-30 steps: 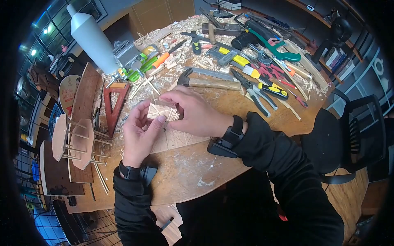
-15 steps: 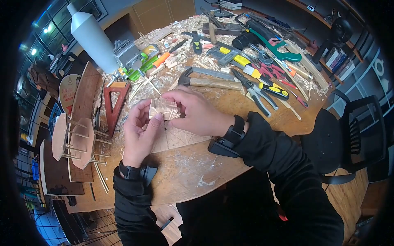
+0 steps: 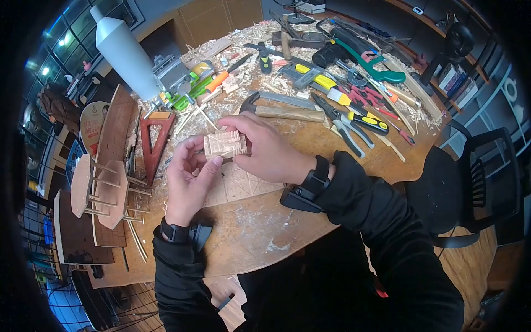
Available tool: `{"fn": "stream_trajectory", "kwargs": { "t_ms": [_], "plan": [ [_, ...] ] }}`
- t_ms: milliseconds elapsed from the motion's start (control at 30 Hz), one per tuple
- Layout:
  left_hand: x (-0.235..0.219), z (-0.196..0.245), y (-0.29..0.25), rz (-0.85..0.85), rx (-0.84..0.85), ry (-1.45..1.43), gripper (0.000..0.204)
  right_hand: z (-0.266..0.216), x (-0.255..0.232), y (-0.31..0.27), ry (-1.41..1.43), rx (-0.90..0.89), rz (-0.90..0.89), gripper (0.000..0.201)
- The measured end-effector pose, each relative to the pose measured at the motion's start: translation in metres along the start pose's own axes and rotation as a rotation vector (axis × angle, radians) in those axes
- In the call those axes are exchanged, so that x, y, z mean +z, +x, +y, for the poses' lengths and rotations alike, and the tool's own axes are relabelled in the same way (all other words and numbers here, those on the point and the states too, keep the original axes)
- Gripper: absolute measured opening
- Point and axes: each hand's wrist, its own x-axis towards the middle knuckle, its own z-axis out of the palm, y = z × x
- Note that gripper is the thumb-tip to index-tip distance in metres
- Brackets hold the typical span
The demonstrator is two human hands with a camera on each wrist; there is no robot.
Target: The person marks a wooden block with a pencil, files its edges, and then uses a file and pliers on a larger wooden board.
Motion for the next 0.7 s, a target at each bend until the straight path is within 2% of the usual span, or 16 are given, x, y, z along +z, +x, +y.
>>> {"fn": "stream_trajectory", "kwargs": {
  "t_ms": [200, 400, 700],
  "plan": [
    [-0.0008, -0.0045, -0.0007, 0.021, 0.009, 0.047, 0.045, 0.0015, 0.0015, -0.0009, -0.029, 0.029, 0.019, 0.058],
    [-0.0017, -0.0024, 0.0000, 0.004, 0.025, 0.112, 0.044, 0.0048, 0.0034, -0.0011, -0.098, -0.035, 0.044, 0.049],
    [-0.0029, -0.0033, -0.0006, -0.009, 0.008, 0.122, 0.043, 0.0029, 0.0022, -0.0006, -0.082, 0.013, -0.012, 0.037]
  ]
}}
